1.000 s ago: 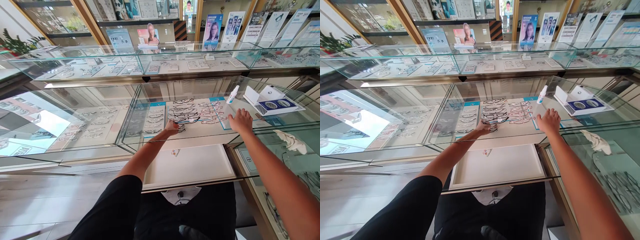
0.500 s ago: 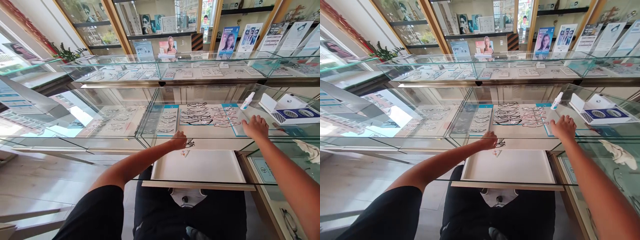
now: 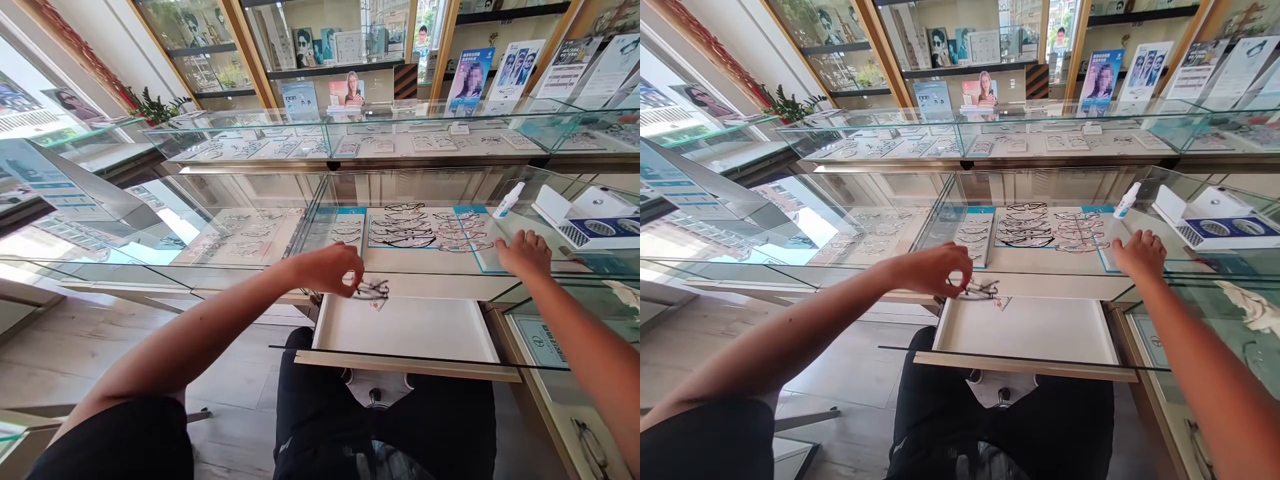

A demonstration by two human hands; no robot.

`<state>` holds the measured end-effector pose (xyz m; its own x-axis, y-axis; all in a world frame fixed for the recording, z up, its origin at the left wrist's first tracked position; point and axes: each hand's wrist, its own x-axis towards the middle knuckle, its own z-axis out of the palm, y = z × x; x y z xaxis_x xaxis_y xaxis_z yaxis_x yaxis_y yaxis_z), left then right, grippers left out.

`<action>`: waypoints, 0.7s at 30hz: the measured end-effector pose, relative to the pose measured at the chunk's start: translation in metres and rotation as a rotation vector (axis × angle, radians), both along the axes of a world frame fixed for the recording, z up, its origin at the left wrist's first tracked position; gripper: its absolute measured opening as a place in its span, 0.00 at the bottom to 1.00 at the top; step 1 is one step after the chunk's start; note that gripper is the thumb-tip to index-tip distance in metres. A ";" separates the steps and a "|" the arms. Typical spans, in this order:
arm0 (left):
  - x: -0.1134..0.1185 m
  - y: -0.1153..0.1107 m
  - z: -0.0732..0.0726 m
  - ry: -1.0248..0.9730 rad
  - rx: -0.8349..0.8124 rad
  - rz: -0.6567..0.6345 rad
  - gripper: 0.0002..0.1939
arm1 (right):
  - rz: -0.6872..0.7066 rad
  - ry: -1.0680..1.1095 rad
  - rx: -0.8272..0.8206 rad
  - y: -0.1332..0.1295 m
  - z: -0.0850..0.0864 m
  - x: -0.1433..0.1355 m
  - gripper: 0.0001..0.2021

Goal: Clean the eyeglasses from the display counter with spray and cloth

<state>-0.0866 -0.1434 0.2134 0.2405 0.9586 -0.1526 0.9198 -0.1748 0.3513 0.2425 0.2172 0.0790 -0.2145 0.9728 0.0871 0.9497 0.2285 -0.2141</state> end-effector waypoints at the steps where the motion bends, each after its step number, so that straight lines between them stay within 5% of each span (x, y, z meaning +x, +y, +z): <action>1: -0.011 0.008 0.006 0.035 0.027 0.024 0.03 | 0.000 0.001 0.000 0.000 0.000 0.000 0.39; 5: -0.052 0.047 0.004 0.215 0.186 0.117 0.07 | 0.001 0.005 0.004 0.000 0.000 0.000 0.38; 11: -0.083 0.090 -0.030 0.320 0.301 0.178 0.05 | 0.004 -0.008 0.023 -0.002 0.001 0.001 0.39; 21: -0.096 0.092 -0.062 0.286 0.319 0.174 0.05 | -0.014 -0.027 0.007 -0.004 0.005 0.000 0.39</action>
